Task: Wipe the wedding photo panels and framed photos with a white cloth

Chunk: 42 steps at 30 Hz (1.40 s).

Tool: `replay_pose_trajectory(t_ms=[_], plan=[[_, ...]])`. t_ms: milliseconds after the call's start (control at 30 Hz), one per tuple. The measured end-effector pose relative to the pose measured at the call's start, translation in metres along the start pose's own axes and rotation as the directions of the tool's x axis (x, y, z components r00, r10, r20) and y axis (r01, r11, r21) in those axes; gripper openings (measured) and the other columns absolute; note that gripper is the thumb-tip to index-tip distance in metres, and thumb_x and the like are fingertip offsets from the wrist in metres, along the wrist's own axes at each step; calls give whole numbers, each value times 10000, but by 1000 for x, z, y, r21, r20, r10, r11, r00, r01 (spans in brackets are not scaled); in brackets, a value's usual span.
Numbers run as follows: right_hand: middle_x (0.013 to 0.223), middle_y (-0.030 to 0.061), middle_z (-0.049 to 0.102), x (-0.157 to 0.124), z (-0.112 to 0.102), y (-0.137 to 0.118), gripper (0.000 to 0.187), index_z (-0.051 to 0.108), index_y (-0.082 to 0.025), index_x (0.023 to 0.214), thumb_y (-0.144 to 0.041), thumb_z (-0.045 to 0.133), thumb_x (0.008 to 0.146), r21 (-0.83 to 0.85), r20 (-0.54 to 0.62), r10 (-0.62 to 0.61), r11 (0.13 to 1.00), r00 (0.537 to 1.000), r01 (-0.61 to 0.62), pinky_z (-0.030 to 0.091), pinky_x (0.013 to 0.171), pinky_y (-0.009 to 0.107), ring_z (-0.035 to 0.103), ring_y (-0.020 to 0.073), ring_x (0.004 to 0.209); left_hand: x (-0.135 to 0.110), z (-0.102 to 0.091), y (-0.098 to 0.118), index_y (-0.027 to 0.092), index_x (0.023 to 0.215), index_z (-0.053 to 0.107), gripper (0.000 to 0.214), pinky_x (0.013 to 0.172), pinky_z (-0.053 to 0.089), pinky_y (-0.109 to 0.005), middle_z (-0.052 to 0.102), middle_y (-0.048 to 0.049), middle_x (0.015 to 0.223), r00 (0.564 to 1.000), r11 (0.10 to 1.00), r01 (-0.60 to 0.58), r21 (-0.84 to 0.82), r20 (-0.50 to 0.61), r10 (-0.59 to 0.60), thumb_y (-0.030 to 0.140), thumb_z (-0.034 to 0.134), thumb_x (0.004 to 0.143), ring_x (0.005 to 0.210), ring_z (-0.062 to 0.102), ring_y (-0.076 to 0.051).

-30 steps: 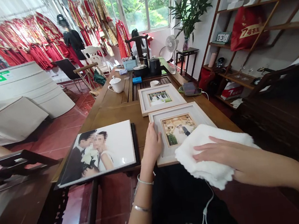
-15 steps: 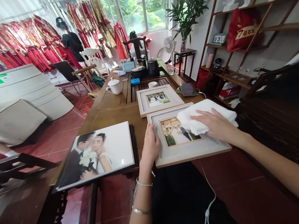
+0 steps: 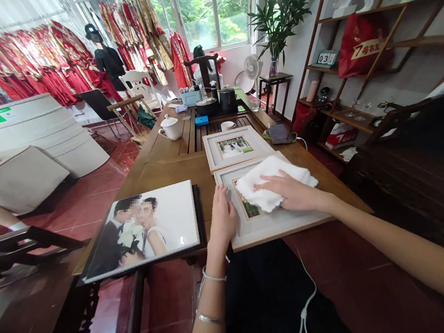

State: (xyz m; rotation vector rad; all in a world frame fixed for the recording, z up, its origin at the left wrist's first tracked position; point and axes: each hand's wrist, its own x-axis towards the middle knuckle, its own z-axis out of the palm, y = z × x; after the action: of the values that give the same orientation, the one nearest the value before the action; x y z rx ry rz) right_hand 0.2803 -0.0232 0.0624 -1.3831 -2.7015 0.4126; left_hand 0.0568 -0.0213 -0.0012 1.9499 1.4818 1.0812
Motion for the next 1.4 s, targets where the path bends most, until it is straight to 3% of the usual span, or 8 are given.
replay_pose_trajectory(t_ms=[200, 300, 400, 667, 867, 1067, 1267, 1400], plan=[[1406, 43, 504, -55, -16, -33, 700, 486, -236, 1359, -26, 407, 696, 236, 154, -157, 965, 976, 118, 120, 1142, 522, 308, 230, 1380, 0, -3, 2, 129, 1270, 443, 415, 1174, 230, -457, 396, -178, 1466, 999, 1000, -13, 0, 37, 13, 88, 371, 863, 1426, 259, -233], [1392, 20, 519, -79, -27, -25, 658, 526, -266, 1321, -37, 411, 716, 175, 162, -83, 983, 983, 54, 101, 1155, 510, 355, 234, 1356, -1, -5, 4, 117, 1280, 431, 413, 1176, 226, -457, 375, -191, 1477, 997, 1000, -10, 0, 77, 10, 101, 365, 872, 1429, 249, -231], [1376, 12, 537, -86, -27, -5, 682, 557, -275, 1281, -30, 408, 662, 17, 66, 63, 998, 996, -64, 94, 1141, 568, 330, 254, 1369, -1, -6, 6, 114, 1276, 433, 412, 1179, 218, -446, 368, -192, 1481, 997, 1000, -4, -12, 81, 5, 98, 367, 869, 1431, 245, -229], [1398, 72, 511, -19, -12, 52, 711, 492, -209, 1338, -20, 404, 658, -212, -241, 197, 945, 950, -250, 216, 1063, 657, 288, 286, 1382, -1, -6, 4, 147, 1266, 434, 407, 1174, 219, -473, 373, -175, 1482, 996, 999, -21, -29, 84, 23, 94, 374, 867, 1432, 243, -228], [1502, 115, 355, 15, -13, 63, 686, 500, -208, 1331, -67, 482, 661, -259, -231, 165, 940, 959, -223, 199, 1042, 678, 260, 336, 1384, -3, -6, 5, 151, 1249, 451, 398, 1179, 215, -468, 380, -164, 1478, 999, 1000, -9, -15, 50, 10, 86, 366, 867, 1433, 242, -223], [1479, 73, 403, 2, -8, 31, 741, 499, -248, 1336, -62, 471, 619, -238, -129, 62, 967, 990, -91, 146, 1064, 667, 261, 312, 1388, -4, -7, 6, 158, 1245, 457, 384, 1173, 230, -474, 395, -155, 1469, 999, 1000, -8, -9, 36, 9, 102, 370, 876, 1426, 262, -229], [1452, 23, 446, -45, -5, -21, 759, 509, -252, 1340, -48, 434, 613, -7, 9, -109, 994, 994, 109, 177, 1118, 563, 281, 253, 1390, -3, -9, 9, 128, 1289, 449, 423, 1174, 235, -469, 387, -168, 1475, 999, 999, 4, 39, 53, -6, 99, 363, 876, 1430, 248, -235], [1396, 16, 518, -78, -11, -26, 732, 523, -248, 1329, -44, 427, 633, 66, 10, -112, 992, 994, 111, 242, 1126, 506, 363, 243, 1350, -3, -7, 10, 82, 1307, 463, 437, 1181, 229, -444, 389, -183, 1472, 998, 997, 0, 82, 55, -4, 114, 350, 886, 1430, 246, -240]])
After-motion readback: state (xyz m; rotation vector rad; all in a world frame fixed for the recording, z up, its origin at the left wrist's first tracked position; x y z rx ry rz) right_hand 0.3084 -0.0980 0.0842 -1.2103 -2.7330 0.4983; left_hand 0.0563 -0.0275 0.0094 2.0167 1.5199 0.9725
